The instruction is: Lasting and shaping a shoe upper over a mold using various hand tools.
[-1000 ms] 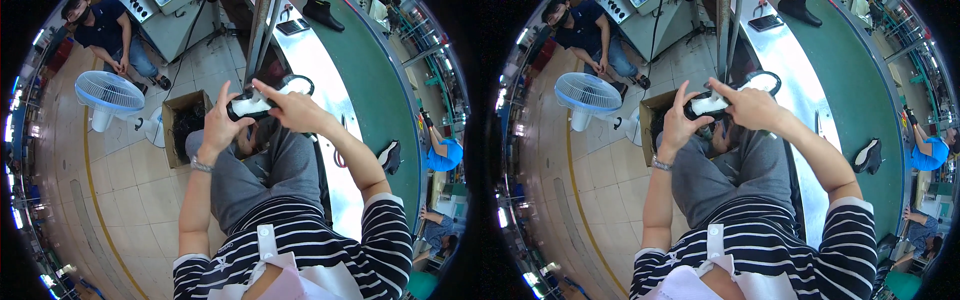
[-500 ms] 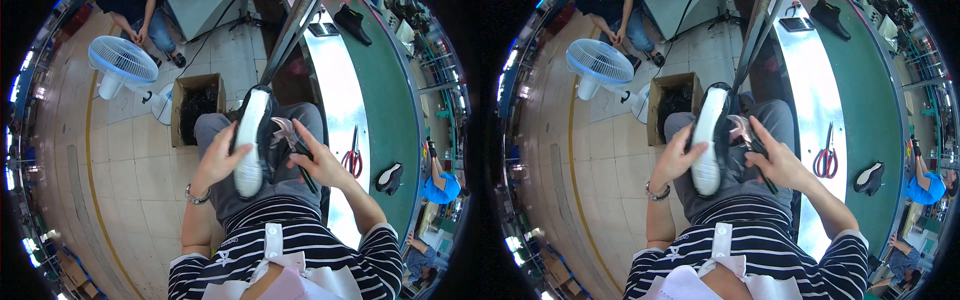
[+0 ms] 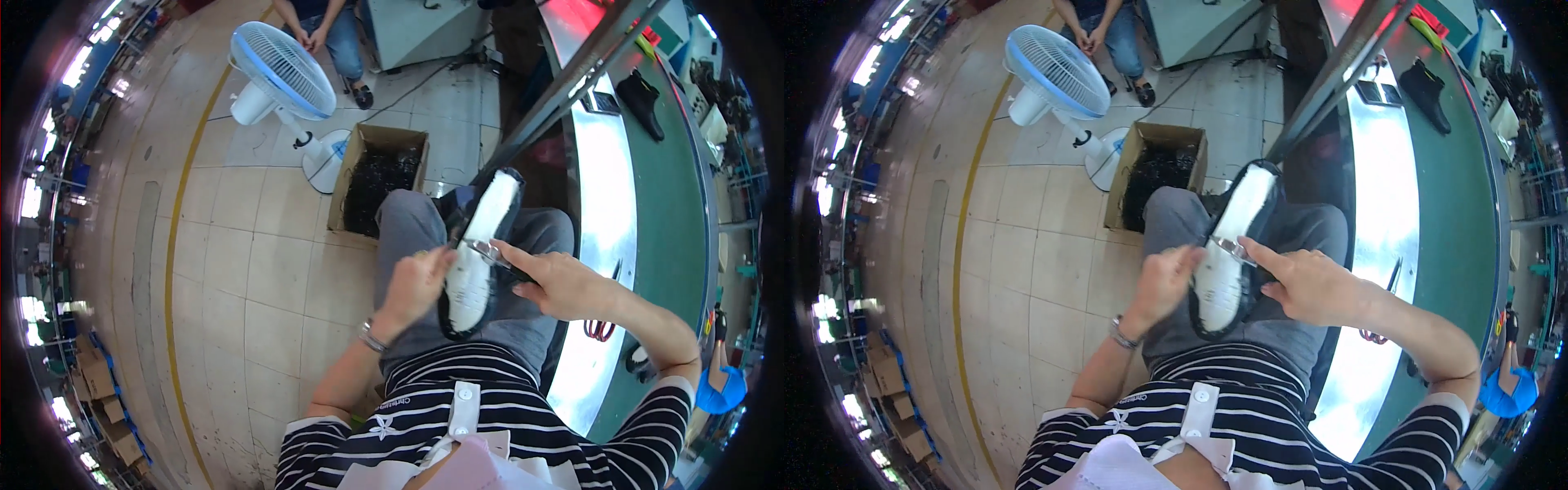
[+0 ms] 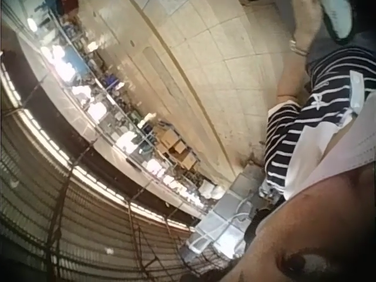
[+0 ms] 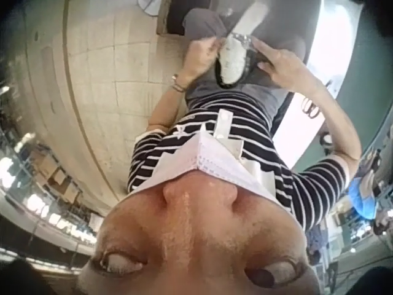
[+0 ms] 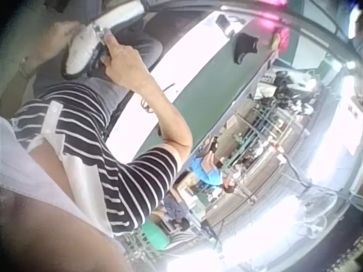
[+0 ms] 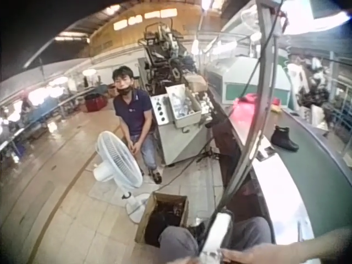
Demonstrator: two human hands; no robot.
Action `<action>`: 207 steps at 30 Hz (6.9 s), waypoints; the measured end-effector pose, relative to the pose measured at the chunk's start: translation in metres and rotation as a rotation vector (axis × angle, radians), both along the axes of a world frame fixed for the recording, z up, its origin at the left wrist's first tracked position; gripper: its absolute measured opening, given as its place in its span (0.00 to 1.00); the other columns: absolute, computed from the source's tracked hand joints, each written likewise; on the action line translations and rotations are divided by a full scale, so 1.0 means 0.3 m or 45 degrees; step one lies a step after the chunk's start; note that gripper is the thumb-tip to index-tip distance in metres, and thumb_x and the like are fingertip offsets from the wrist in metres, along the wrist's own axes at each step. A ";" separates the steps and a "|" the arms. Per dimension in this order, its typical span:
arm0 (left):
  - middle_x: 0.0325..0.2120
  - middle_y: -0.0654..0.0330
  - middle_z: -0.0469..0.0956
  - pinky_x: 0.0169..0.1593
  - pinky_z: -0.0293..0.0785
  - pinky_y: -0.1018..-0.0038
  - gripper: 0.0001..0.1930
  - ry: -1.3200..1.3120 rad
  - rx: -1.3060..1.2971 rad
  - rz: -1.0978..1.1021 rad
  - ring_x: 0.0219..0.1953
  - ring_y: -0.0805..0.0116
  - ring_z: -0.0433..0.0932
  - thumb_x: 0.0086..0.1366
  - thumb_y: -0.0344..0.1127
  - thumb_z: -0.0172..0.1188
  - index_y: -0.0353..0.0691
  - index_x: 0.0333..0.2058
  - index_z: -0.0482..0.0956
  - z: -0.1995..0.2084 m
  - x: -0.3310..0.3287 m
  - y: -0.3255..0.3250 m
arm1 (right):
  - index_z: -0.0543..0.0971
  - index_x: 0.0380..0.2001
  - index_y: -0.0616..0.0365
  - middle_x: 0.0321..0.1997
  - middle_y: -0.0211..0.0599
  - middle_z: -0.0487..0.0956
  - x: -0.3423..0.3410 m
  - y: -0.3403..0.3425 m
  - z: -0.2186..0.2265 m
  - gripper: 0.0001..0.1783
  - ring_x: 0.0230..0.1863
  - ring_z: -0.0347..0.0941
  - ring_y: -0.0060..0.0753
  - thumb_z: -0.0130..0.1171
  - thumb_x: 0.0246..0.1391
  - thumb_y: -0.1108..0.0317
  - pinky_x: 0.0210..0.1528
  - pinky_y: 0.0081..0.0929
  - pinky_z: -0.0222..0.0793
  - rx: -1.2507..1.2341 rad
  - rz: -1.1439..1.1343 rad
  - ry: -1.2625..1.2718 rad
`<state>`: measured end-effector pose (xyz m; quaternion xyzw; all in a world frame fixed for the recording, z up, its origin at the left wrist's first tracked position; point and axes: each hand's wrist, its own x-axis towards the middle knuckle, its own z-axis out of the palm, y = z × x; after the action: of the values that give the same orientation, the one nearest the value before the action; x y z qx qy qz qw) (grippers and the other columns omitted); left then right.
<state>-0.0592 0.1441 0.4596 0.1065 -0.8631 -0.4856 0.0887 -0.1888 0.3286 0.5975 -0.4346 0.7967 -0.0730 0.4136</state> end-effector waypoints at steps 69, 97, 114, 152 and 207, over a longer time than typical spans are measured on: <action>0.50 0.63 0.70 0.54 0.70 0.71 0.46 -0.668 1.614 -0.383 0.51 0.68 0.72 0.54 0.37 0.70 0.50 0.67 0.51 -0.062 -0.127 0.023 | 0.47 0.71 0.36 0.13 0.35 0.71 -0.021 0.030 -0.098 0.41 0.12 0.67 0.34 0.54 0.60 0.64 0.16 0.31 0.62 -0.512 0.230 0.581; 0.53 0.58 0.68 0.53 0.72 0.68 0.40 -0.408 1.927 -0.135 0.52 0.67 0.72 0.63 0.30 0.57 0.52 0.69 0.44 -0.141 0.009 0.152 | 0.48 0.70 0.22 0.18 0.36 0.75 0.008 0.004 -0.082 0.49 0.12 0.70 0.26 0.51 0.52 0.79 0.13 0.21 0.65 -0.097 0.475 0.589; 0.44 0.61 0.75 0.48 0.76 0.70 0.30 -0.473 2.006 -0.162 0.45 0.69 0.77 0.55 0.26 0.64 0.42 0.57 0.65 -0.111 0.000 0.132 | 0.43 0.71 0.30 0.14 0.32 0.72 -0.013 -0.001 -0.089 0.47 0.11 0.69 0.24 0.51 0.54 0.73 0.13 0.21 0.62 -0.358 0.365 0.614; 0.47 0.56 0.77 0.52 0.75 0.72 0.30 -0.338 2.365 -0.036 0.46 0.70 0.77 0.61 0.28 0.62 0.38 0.61 0.60 -0.170 0.191 0.203 | 0.49 0.71 0.31 0.20 0.39 0.76 0.224 0.080 -0.074 0.38 0.14 0.70 0.21 0.46 0.61 0.72 0.15 0.21 0.70 -0.538 0.570 0.552; 0.54 0.55 0.63 0.61 0.60 0.70 0.59 -0.437 1.523 -0.435 0.56 0.66 0.65 0.42 0.72 0.68 0.48 0.64 0.47 -0.187 -0.094 0.251 | 0.78 0.32 0.63 0.16 0.29 0.72 0.245 0.421 -0.310 0.29 0.17 0.68 0.17 0.44 0.66 0.45 0.19 0.13 0.63 -0.440 -1.297 -1.261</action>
<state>-0.0874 0.2195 0.4036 0.0748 -0.4499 -0.8663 -0.2037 -0.1152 0.4548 0.5047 0.0148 0.5969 -0.5688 0.5656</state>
